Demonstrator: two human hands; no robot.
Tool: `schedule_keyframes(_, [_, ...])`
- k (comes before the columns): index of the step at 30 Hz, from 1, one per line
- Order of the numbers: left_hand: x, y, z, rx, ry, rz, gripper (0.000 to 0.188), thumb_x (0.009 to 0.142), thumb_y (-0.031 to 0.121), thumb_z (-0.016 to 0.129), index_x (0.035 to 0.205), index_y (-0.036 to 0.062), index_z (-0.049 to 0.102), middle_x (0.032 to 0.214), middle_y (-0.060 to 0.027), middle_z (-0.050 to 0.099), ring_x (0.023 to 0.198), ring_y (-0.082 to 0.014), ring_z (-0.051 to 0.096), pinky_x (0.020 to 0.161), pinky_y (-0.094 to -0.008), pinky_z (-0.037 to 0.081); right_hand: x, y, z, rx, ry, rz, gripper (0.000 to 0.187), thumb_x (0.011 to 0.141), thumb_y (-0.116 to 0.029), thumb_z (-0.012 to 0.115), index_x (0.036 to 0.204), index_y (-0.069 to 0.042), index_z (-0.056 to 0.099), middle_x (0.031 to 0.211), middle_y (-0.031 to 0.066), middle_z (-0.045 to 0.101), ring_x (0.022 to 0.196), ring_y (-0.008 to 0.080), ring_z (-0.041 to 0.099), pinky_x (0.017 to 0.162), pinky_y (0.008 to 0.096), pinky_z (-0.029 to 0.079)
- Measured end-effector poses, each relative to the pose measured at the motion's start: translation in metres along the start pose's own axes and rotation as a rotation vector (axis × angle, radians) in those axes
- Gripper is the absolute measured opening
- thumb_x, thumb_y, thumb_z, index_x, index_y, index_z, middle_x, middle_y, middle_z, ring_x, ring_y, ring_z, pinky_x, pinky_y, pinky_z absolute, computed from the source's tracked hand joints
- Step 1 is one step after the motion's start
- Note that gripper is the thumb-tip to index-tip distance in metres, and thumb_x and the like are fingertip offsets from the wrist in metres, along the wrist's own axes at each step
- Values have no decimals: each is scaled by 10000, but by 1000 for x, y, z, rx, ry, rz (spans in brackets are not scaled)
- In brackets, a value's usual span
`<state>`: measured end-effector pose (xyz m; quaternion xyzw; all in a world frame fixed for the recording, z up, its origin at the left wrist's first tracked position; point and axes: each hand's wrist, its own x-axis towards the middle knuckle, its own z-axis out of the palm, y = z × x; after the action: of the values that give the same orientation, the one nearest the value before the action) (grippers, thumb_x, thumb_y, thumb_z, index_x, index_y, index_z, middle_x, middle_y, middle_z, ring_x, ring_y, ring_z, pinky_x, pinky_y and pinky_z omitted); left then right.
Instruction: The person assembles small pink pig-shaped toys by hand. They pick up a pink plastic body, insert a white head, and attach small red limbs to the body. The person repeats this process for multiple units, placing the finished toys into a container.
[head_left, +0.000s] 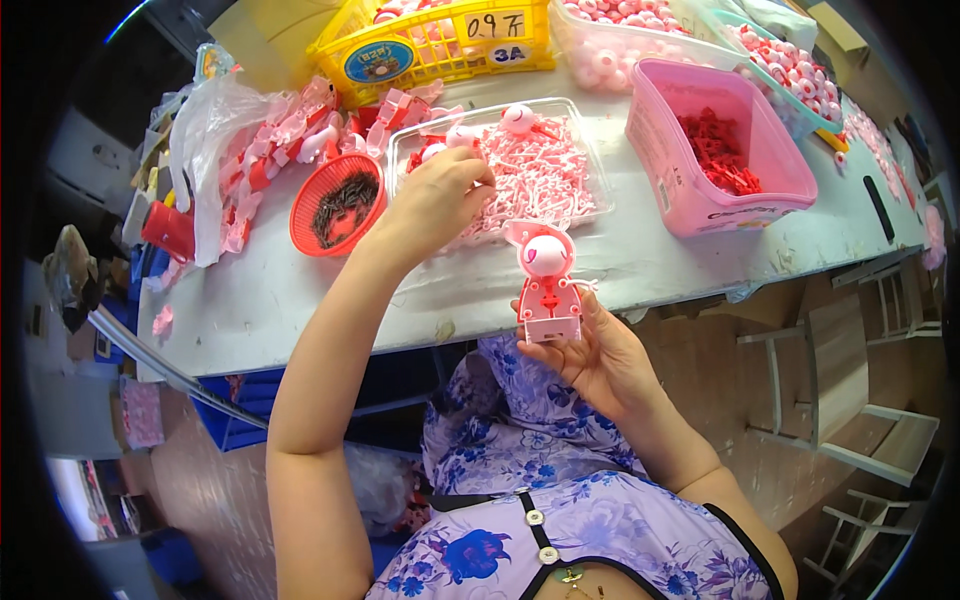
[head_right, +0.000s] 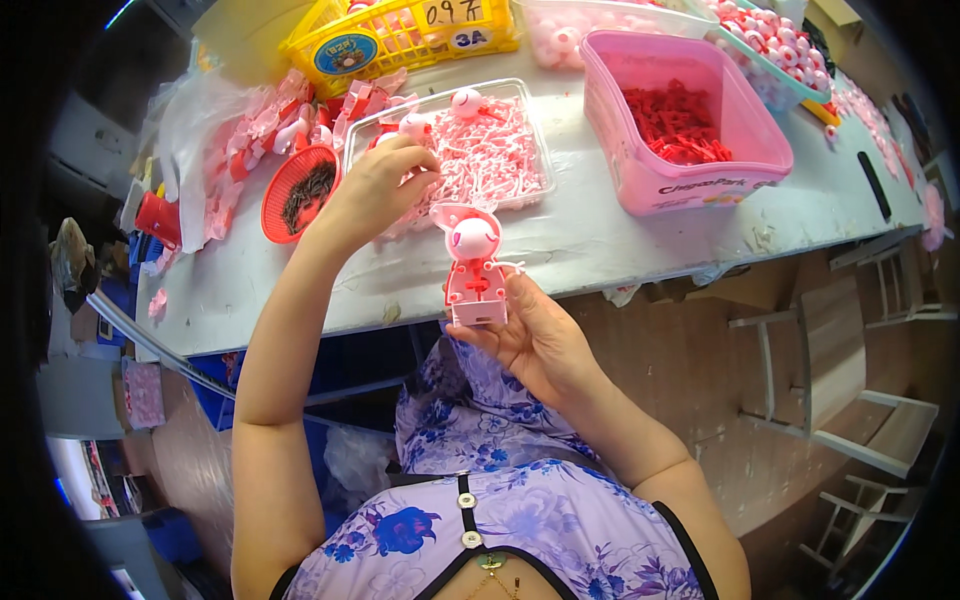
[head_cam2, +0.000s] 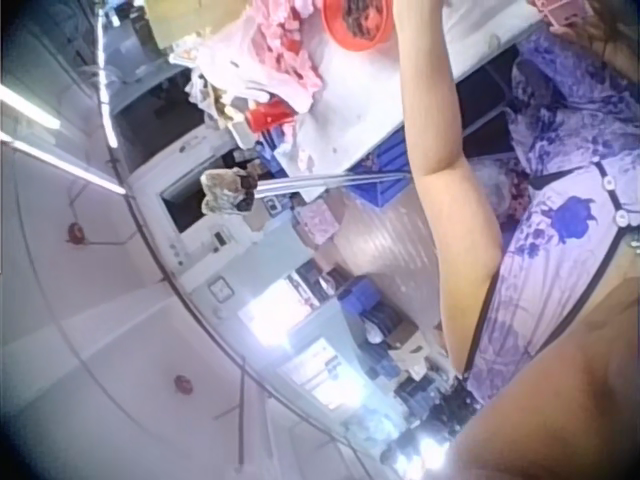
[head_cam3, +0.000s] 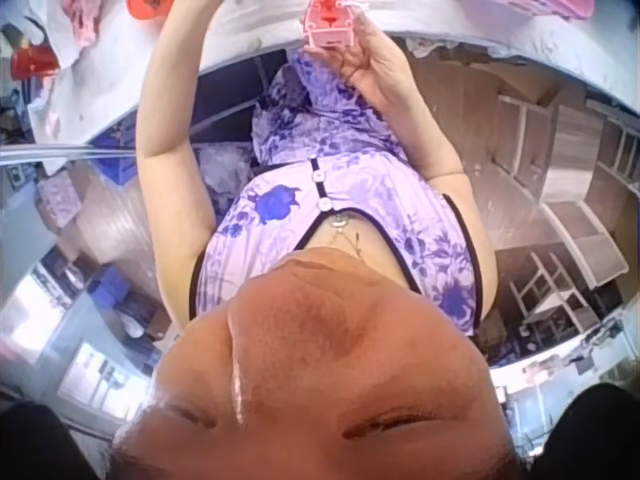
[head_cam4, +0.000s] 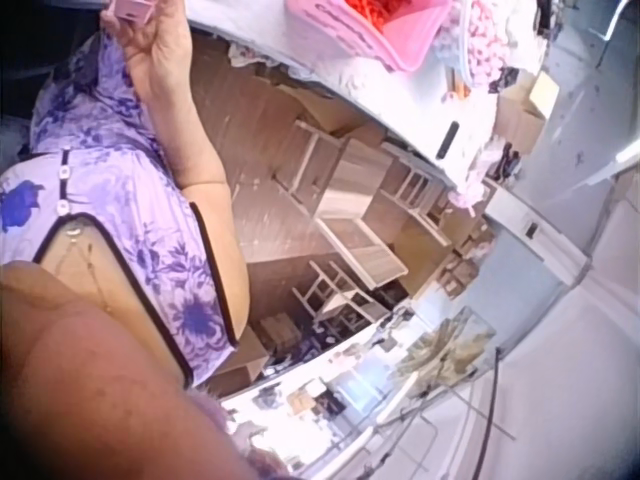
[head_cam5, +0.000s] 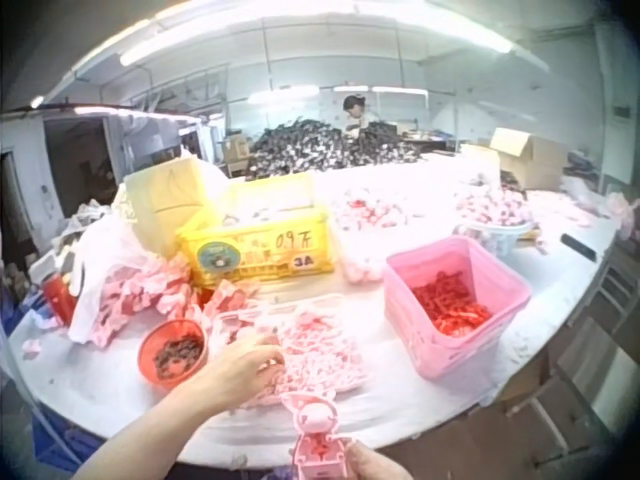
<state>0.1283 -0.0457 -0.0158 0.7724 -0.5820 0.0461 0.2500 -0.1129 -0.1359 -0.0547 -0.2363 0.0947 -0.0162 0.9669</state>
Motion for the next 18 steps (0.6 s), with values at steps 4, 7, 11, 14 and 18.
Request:
schedule_keyframes(4, [-15,12,-14,-245,3,-254,106,832,61,654,902,-18,648,910,-104,656,806,-181,646,750,-293,504,2,-3,-2,0,8,3,420,1025,-340,379,1312,-36,420,1264,129,536,1144,218,561,968,403,505])
schedule_keyframes(7, [-29,20,-17,-305,99,-297,97,844,32,640,924,-22,654,905,-87,660,784,-131,640,738,-261,501,3,-3,-2,2,11,3,420,1023,-343,385,1308,-37,425,1262,127,537,1139,219,563,967,402,506])
schedule_keyframes(11, [-40,35,-23,-263,207,-239,142,852,2,633,987,-6,675,898,-61,635,801,-107,610,743,-237,485,3,-3,-2,1,-5,-35,424,1018,-348,399,1304,-36,429,1250,126,539,1121,219,571,971,407,503])
schedule_keyframes(14, [-46,37,-23,-365,250,-245,190,866,-22,622,1045,-5,682,945,-44,610,868,-95,583,775,-221,470,4,0,-1,-40,17,-68,508,1016,-377,385,1341,13,397,1279,207,527,1144,271,567,975,398,499])
schedule_keyframes(18, [-49,40,-23,-566,331,-276,184,882,-35,603,1050,-33,677,978,-42,602,920,-101,576,818,-231,465,4,3,-1,-20,25,-61,503,1015,-375,387,1337,11,401,1276,206,529,1146,273,566,978,400,496])
